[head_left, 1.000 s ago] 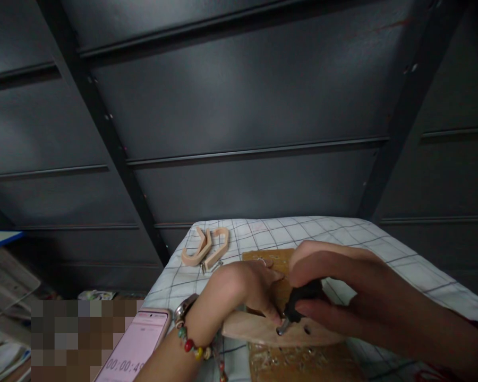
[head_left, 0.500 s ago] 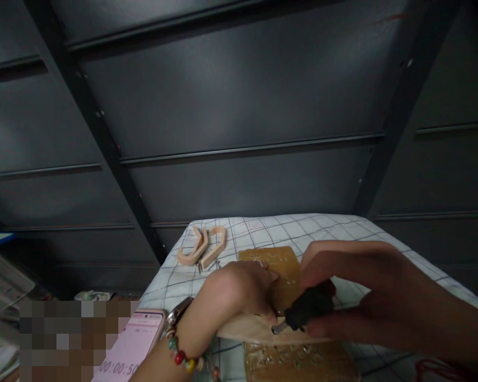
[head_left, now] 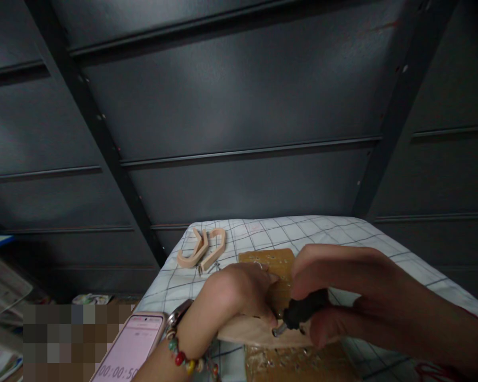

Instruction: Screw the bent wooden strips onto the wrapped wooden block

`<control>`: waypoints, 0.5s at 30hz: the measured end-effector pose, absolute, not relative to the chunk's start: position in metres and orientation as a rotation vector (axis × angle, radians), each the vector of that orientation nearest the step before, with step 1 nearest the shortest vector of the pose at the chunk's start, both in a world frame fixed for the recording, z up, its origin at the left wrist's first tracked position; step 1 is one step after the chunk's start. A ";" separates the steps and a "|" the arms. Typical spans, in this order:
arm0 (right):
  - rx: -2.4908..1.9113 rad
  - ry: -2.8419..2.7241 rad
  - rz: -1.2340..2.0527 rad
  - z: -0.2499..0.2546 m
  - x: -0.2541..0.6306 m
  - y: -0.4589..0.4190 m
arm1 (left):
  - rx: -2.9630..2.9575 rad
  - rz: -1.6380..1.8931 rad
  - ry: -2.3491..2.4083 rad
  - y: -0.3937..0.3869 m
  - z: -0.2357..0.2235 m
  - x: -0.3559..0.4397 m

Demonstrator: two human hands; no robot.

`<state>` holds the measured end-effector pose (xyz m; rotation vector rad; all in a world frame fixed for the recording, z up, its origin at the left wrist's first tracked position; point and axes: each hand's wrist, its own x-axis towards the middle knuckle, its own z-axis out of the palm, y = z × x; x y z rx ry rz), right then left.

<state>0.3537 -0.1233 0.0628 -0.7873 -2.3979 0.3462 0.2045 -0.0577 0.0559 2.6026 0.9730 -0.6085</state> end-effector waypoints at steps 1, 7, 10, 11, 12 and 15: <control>-0.756 -2.403 0.368 0.063 0.355 -0.123 | 2.597 -0.637 0.990 -0.059 0.057 0.205; -0.745 -2.387 0.281 0.060 0.357 -0.121 | 2.610 -0.678 1.053 -0.060 0.058 0.205; -0.783 -2.366 0.293 0.059 0.357 -0.122 | 2.608 -0.706 0.983 -0.056 0.055 0.206; -0.773 -2.383 0.296 0.059 0.357 -0.123 | 2.610 -0.704 0.973 -0.056 0.055 0.206; -0.766 -2.400 0.294 0.058 0.356 -0.123 | 2.614 -0.698 0.969 -0.055 0.054 0.206; -0.791 -2.363 0.279 0.056 0.355 -0.121 | 2.627 -0.661 0.969 -0.055 0.053 0.206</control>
